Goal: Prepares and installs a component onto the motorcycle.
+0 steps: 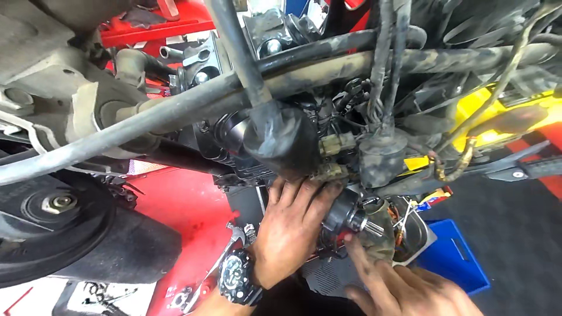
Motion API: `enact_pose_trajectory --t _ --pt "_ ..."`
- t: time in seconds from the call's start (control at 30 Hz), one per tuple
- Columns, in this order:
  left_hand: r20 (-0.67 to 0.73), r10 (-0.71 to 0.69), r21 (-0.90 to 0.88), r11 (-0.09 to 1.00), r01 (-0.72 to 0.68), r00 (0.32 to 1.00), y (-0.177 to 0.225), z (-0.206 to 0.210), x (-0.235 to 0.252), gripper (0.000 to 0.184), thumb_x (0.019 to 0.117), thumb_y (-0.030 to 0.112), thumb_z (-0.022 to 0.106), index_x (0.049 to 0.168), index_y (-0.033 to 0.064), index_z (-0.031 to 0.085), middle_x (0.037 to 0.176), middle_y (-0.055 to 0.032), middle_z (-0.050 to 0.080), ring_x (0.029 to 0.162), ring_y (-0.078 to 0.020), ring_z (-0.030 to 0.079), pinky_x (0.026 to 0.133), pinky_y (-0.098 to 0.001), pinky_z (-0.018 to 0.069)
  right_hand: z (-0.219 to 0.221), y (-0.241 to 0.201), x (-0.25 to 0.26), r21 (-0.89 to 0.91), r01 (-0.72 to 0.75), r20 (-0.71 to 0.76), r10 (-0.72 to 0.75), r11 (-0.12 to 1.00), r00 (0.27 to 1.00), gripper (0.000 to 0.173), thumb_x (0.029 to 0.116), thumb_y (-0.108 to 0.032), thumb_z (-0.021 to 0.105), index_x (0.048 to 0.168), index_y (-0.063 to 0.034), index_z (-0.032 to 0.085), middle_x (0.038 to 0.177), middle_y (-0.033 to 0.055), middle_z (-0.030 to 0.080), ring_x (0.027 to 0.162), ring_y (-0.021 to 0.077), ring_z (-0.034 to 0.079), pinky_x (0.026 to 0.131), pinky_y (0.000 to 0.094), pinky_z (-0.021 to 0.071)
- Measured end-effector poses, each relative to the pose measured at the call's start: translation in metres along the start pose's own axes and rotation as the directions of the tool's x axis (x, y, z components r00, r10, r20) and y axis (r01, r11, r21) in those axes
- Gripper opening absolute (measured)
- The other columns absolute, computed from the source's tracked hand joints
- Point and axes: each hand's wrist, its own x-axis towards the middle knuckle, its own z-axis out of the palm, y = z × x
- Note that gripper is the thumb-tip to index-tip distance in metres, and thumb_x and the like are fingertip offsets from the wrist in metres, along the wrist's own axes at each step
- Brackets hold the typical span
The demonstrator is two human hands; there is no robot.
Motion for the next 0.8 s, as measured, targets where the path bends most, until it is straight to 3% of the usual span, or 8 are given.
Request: enact_pose_trajectory --t 0.07,0.13,0.23,0.3,0.37,0.43,0.6,0.8 --pt "0.029 0.000 0.001 1.000 0.000 1.000 0.000 -0.004 0.002 0.050 0.0882 0.017 0.068 0.137 0.0199 0.062 0.133 -0.0051 0.064 0.125 -0.0264 0.058 0.109 -0.0534 0.0406 -0.006 0.000 -0.004 0.191 0.010 -0.048 -0.001 0.982 0.999 0.060 0.1027 -0.042 0.059 0.149 -0.0047 0.053 0.064 0.0072 0.056 0.047 0.0249 0.050 0.043 0.0375 0.0384" --pt "0.124 0.024 0.036 0.999 -0.029 0.992 -0.001 -0.016 0.008 0.054 0.0849 0.016 0.068 0.138 0.0205 0.060 0.133 -0.0035 0.065 0.122 -0.0253 0.060 0.100 -0.0522 0.0439 -0.015 0.001 -0.006 0.490 -0.041 -0.076 0.089 0.871 0.993 0.061 0.0983 -0.040 0.068 0.145 -0.0018 0.055 0.063 0.0084 0.061 0.049 0.0241 0.055 0.045 0.0389 0.0438" --pt "0.256 0.075 0.135 0.984 -0.113 0.964 0.000 -0.031 0.018 0.066 0.0798 0.014 0.071 0.144 0.0188 0.056 0.132 -0.0058 0.066 0.115 -0.0278 0.063 0.090 -0.0502 0.0494 -0.014 0.002 -0.012 0.880 -0.068 -0.071 0.271 0.470 0.960 0.068 0.0949 -0.032 0.075 0.148 -0.0035 0.043 0.069 0.0052 0.062 0.058 0.0147 0.060 0.053 0.0323 0.0533" --pt "0.265 0.118 0.169 0.971 -0.167 0.957 0.000 -0.033 0.021 0.070 0.0764 0.013 0.074 0.144 0.0154 0.056 0.129 -0.0101 0.067 0.113 -0.0303 0.065 0.087 -0.0486 0.0522 -0.006 0.001 -0.015 0.989 -0.014 -0.042 0.369 0.149 0.928 0.067 0.0977 -0.031 0.071 0.151 -0.0079 0.037 0.076 0.0012 0.064 0.062 0.0100 0.061 0.057 0.0283 0.0548" --pt "0.257 0.147 0.154 0.969 -0.191 0.955 -0.002 -0.032 0.023 0.067 0.0762 0.013 0.074 0.141 0.0117 0.058 0.127 -0.0112 0.068 0.114 -0.0301 0.065 0.092 -0.0470 0.0540 0.005 -0.003 -0.017 0.991 0.071 -0.012 0.461 -0.110 0.887 0.065 0.0997 -0.034 0.067 0.153 -0.0154 0.035 0.079 -0.0036 0.065 0.062 0.0072 0.060 0.056 0.0262 0.0539" --pt "0.249 0.162 0.119 0.973 -0.196 0.955 -0.005 -0.032 0.023 0.064 0.0763 0.017 0.075 0.138 0.0092 0.059 0.125 -0.0110 0.069 0.114 -0.0292 0.066 0.095 -0.0473 0.0534 0.022 -0.008 -0.019 0.950 0.184 -0.024 0.529 -0.251 0.848 0.062 0.1008 -0.036 0.064 0.153 -0.0202 0.036 0.080 -0.0051 0.063 0.062 0.0067 0.059 0.056 0.0257 0.0532" --pt "0.226 0.153 0.065 0.983 -0.171 0.962 -0.004 -0.037 0.025 0.060 0.0786 0.032 0.075 0.133 0.0104 0.063 0.120 -0.0064 0.071 0.112 -0.0231 0.067 0.095 -0.0451 0.0547 0.054 -0.017 -0.022 0.820 0.379 -0.067 0.585 -0.429 0.808 0.060 0.1011 -0.037 0.063 0.152 -0.0189 0.037 0.078 -0.0027 0.061 0.060 0.0094 0.057 0.056 0.0286 0.0527" --pt "0.206 0.023 -0.209 0.978 0.021 0.978 0.007 -0.045 0.027 0.071 0.0768 0.044 0.086 0.132 0.0055 0.063 0.122 -0.0044 0.071 0.114 -0.0127 0.066 0.102 -0.0381 0.0567 0.056 -0.019 -0.015 0.642 0.493 -0.154 0.531 -0.587 0.833 0.063 0.0999 -0.037 0.066 0.153 -0.0186 0.038 0.079 0.0008 0.063 0.062 0.0101 0.059 0.057 0.0273 0.0527"
